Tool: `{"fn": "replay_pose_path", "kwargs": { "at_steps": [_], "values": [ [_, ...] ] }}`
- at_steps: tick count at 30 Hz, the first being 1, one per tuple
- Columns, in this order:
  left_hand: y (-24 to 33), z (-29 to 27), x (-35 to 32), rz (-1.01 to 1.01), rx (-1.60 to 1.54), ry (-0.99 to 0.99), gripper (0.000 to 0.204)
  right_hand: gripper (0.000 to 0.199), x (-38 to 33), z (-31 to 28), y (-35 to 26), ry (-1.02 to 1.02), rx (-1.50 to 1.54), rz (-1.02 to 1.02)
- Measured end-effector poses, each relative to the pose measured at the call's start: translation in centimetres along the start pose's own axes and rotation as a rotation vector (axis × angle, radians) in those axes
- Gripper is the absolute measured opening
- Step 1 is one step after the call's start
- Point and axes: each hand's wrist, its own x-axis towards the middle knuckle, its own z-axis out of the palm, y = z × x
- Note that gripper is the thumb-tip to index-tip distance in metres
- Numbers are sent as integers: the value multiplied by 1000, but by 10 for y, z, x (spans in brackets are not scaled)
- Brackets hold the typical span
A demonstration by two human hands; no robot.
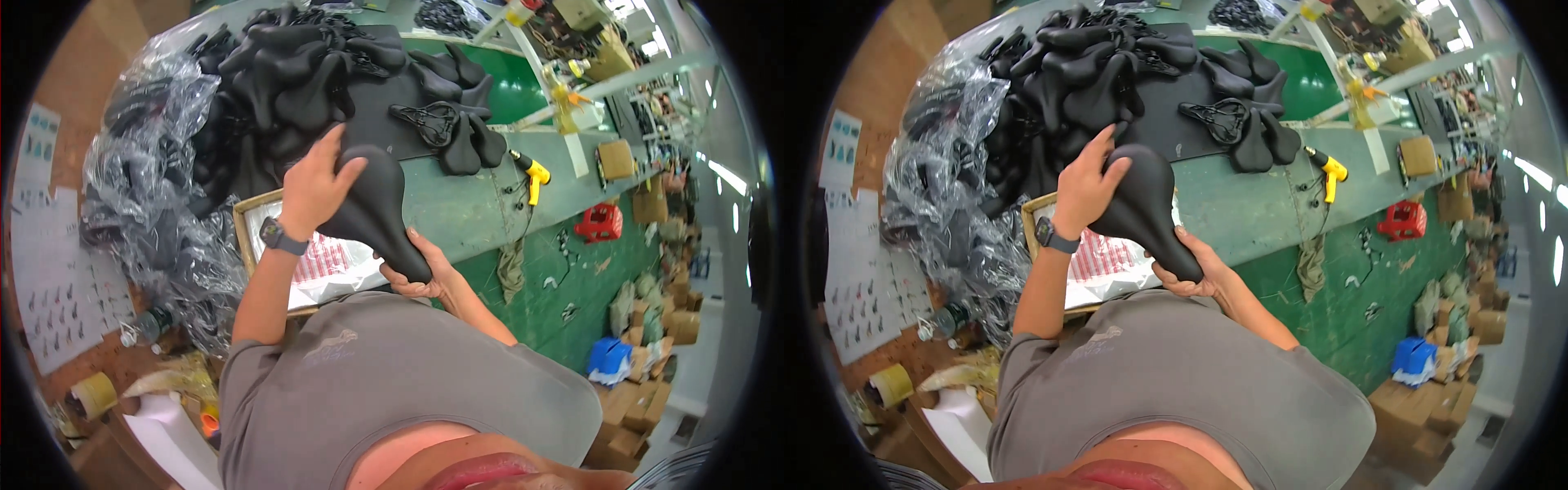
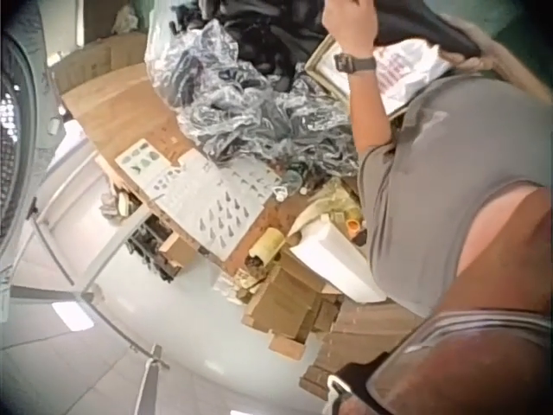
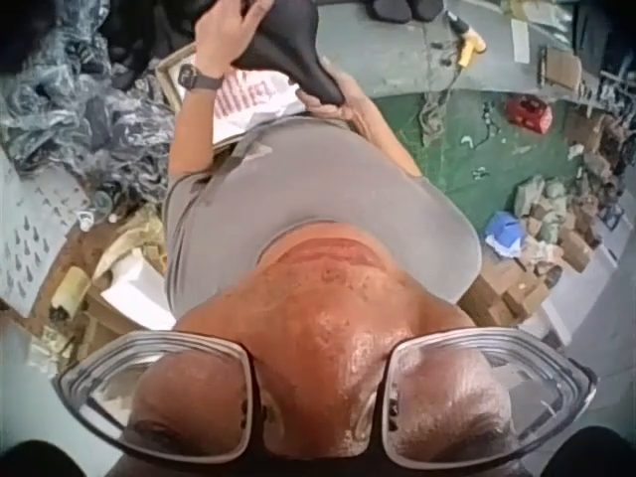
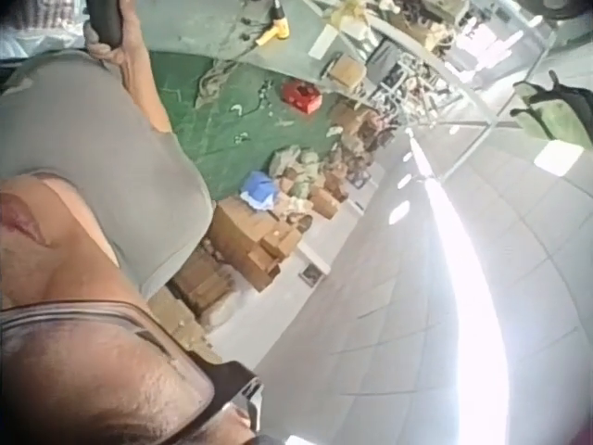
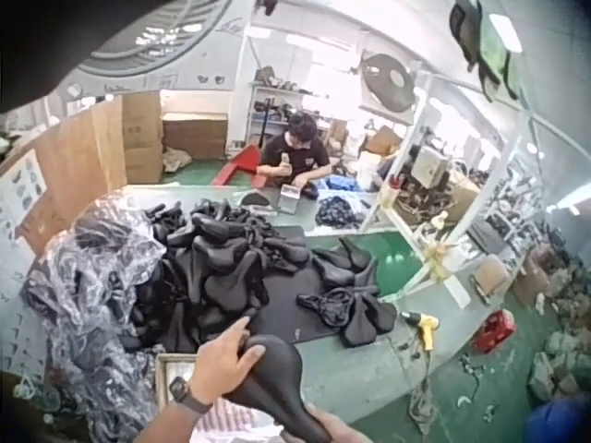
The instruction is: Wiping and inspecting bicycle seats at a manufacturing workstation.
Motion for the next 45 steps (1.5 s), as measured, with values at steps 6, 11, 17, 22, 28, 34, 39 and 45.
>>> {"fn": "replay_pose_path", "kwargs": {
  "at_steps": [6, 11, 17, 22, 28, 34, 39, 45],
  "values": [
    [-64, 50, -76, -144, 35, -195, 56, 75, -35, -52, -3, 515, -372, 291],
    [-83, 102, -103, -443, 135, -66, 55, 64, -55, -168, -25, 696, -1514, -177],
    [-145, 124, -112, -700, 413, -49, 59, 58, -88, -245, -157, 1019, -1719, -224],
    [-124, 171, -93, -532, 737, 36, 81, 77, -68, -293, -292, 1242, -1741, -489],
    [-114, 220, -91, -571, 740, 291, 65, 85, -16, -309, -422, 1498, -2086, -697],
    [-118, 214, -107, -605, 703, 324, 56, 56, 28, -348, -492, 1231, -2146, -357],
    [-112, 220, -93, -602, 669, 301, 54, 51, 25, -360, -500, 1014, -2202, -401],
    [-126, 220, -96, -581, 754, 250, 53, 45, 38, -381, -511, 950, -2133, -704]
  ]
}}
